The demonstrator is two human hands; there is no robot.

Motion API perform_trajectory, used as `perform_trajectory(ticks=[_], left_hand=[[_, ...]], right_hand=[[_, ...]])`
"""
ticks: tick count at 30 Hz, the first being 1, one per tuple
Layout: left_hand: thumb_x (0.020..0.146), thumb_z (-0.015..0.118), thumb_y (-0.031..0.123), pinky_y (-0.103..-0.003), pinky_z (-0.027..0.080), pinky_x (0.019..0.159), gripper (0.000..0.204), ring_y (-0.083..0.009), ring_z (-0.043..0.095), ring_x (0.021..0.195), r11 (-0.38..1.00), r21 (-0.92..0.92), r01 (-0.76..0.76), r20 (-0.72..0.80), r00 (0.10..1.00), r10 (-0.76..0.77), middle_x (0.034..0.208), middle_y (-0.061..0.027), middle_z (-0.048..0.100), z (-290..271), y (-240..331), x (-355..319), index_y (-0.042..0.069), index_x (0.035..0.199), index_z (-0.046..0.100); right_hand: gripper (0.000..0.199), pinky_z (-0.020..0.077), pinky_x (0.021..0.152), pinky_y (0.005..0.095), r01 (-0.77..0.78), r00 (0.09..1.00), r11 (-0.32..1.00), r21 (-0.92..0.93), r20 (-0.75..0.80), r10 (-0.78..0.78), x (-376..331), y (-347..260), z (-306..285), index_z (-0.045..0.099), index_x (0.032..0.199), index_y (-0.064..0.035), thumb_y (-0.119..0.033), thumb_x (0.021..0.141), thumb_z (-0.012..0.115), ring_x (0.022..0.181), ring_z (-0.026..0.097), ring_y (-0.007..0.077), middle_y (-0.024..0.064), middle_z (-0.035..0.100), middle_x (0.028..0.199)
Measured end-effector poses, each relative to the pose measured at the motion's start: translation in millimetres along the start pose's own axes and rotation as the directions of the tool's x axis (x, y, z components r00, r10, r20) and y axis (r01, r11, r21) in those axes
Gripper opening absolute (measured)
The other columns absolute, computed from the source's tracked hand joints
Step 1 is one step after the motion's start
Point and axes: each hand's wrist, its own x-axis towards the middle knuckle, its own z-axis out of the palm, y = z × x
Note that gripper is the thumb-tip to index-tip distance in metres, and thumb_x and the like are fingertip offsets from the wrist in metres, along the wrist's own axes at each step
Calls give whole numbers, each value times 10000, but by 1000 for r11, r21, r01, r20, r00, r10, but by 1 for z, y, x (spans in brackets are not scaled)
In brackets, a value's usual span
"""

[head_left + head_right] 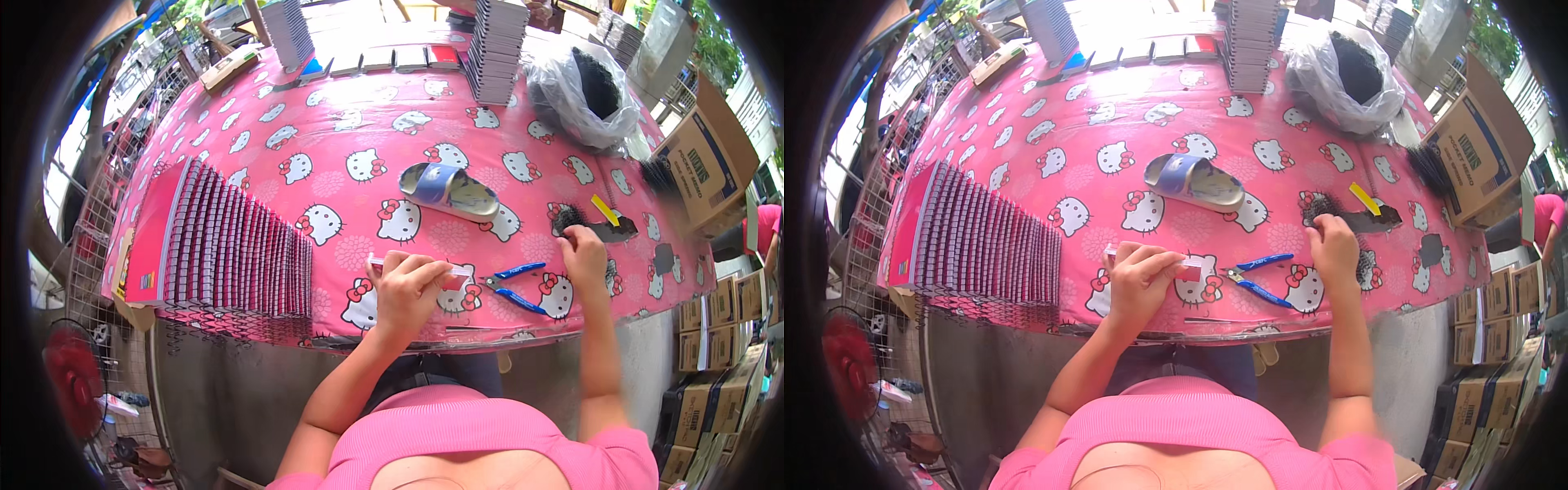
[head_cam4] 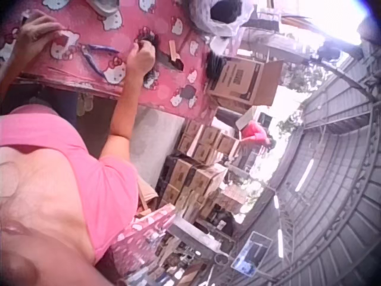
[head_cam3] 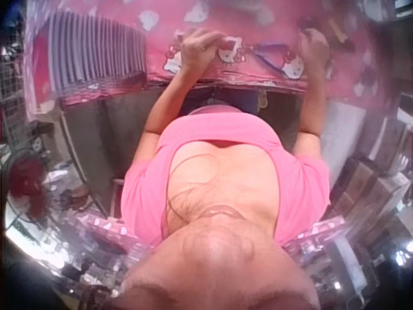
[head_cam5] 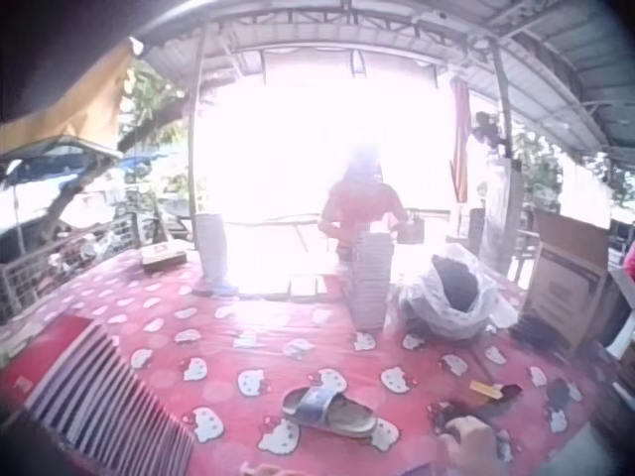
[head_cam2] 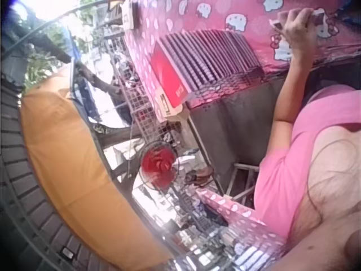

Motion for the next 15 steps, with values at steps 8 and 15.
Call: perform_trajectory(ticks=[8, 15], left_hand=[[750, 753, 226, -444, 341, 861, 118, -181, 534, 875, 997, 11, 79, 64, 995, -80, 777, 40, 638, -4, -1, -1, 166, 851, 737], [712, 770, 127, -343, 429, 778, 155, -227, 536, 876, 999, 23, -38, 7, 999, 38, 783, -6, 642, 0, -1, 4, 121, 862, 730]], right_hand=[[270, 473, 770, 389, 196, 967, 972, 130, -190, -169, -5, -22, 7, 648, 989, -13, 76, 736, 624, 880, 563, 316, 131, 549, 895], [373, 472, 743, 392, 251, 942, 967, 38, -240, -235, -2, -22, 17, 663, 1081, -27, 89, 734, 591, 818, 551, 301, 119, 563, 878]])
